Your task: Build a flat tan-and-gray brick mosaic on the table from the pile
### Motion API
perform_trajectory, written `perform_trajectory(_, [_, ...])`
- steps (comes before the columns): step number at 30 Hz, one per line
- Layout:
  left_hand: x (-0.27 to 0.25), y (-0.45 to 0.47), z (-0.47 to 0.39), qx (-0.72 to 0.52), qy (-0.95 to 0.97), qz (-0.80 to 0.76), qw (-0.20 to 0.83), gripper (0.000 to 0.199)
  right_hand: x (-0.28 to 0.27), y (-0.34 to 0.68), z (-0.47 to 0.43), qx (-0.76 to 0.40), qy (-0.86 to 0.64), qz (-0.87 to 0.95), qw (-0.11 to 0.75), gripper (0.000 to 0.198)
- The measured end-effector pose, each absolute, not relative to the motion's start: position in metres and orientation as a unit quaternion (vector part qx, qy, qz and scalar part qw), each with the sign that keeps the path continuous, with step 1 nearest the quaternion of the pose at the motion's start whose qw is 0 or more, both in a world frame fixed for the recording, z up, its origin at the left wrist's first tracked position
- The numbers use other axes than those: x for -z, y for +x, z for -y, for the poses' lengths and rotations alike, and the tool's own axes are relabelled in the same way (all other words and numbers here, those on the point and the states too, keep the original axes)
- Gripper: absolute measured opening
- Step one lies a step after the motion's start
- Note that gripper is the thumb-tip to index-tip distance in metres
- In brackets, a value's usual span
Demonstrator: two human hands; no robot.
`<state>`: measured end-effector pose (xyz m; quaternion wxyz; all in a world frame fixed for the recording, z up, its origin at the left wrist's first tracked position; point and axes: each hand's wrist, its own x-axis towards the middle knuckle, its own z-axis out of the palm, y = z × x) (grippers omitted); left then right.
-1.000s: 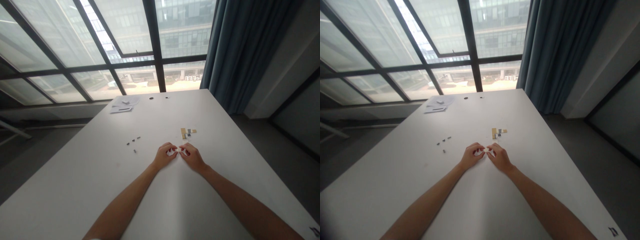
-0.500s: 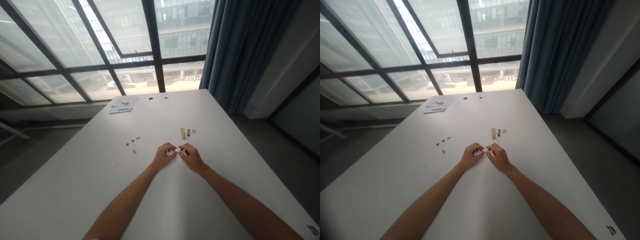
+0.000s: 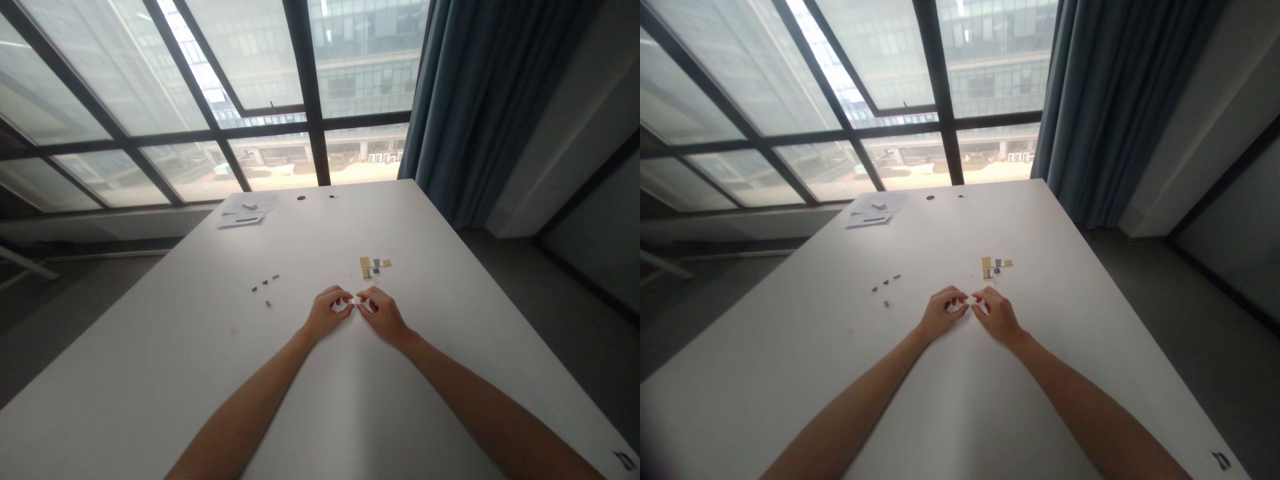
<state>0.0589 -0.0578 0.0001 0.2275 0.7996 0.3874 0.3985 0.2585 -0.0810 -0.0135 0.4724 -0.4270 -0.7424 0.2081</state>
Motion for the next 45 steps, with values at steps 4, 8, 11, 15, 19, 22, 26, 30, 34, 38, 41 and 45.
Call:
perform_trajectory(4, [0.0001, 0.0586, 0.0573, -0.393, 0.801, -0.386, 0.236, 0.017, 0.0141, 0.2586, 0.0806, -0.205, -0.427, 0.74, 0.477, 0.019])
perform_trajectory(8, [-0.0001, 0.0581, 0.0573, -0.392, 0.801, -0.389, 0.23, 0.016, 0.0149, 0.259, 0.0802, -0.207, -0.426, 0.738, 0.48, 0.019])
perform_trajectory(11, [-0.0003, 0.0582, 0.0576, -0.39, 0.802, -0.392, 0.226, 0.015, 0.0146, 0.2592, 0.0805, -0.206, -0.427, 0.74, 0.477, 0.019])
perform_trajectory(15, [-0.0002, 0.0586, 0.0581, -0.395, 0.801, -0.389, 0.227, 0.014, 0.0123, 0.2592, 0.0814, -0.207, -0.423, 0.742, 0.477, 0.018])
perform_trajectory(19, [0.0004, 0.0586, 0.0582, -0.395, 0.8, -0.39, 0.228, 0.014, 0.0109, 0.2594, 0.0817, -0.207, -0.42, 0.745, 0.475, 0.017])
perform_trajectory(22, [0.0003, 0.0585, 0.0584, -0.394, 0.801, -0.39, 0.227, 0.014, 0.0122, 0.2595, 0.0816, -0.207, -0.424, 0.745, 0.472, 0.017])
perform_trajectory(26, [-0.0009, 0.0589, 0.0592, -0.397, 0.8, -0.389, 0.226, 0.014, 0.0142, 0.2594, 0.0816, -0.206, -0.425, 0.745, 0.472, 0.016])
perform_trajectory(30, [-0.0019, 0.0595, 0.0597, -0.397, 0.8, -0.391, 0.224, 0.012, 0.0154, 0.2592, 0.081, -0.203, -0.425, 0.744, 0.474, 0.015])
perform_trajectory(34, [-0.0025, 0.0598, 0.0597, -0.39, 0.802, -0.39, 0.229, 0.012, 0.0158, 0.2592, 0.0802, -0.203, -0.425, 0.745, 0.473, 0.016])
perform_trajectory(38, [-0.0029, 0.0598, 0.0597, -0.39, 0.801, -0.39, 0.232, 0.012, 0.0153, 0.2594, 0.0801, -0.201, -0.424, 0.745, 0.474, 0.016])
perform_trajectory(41, [-0.0024, 0.0597, 0.0595, -0.393, 0.8, -0.389, 0.232, 0.012, 0.0155, 0.2595, 0.0801, -0.205, -0.424, 0.744, 0.473, 0.016])
perform_trajectory(45, [-0.0013, 0.0596, 0.0592, -0.391, 0.802, -0.389, 0.228, 0.013, 0.0175, 0.2593, 0.0798, -0.209, -0.424, 0.743, 0.473, 0.016])
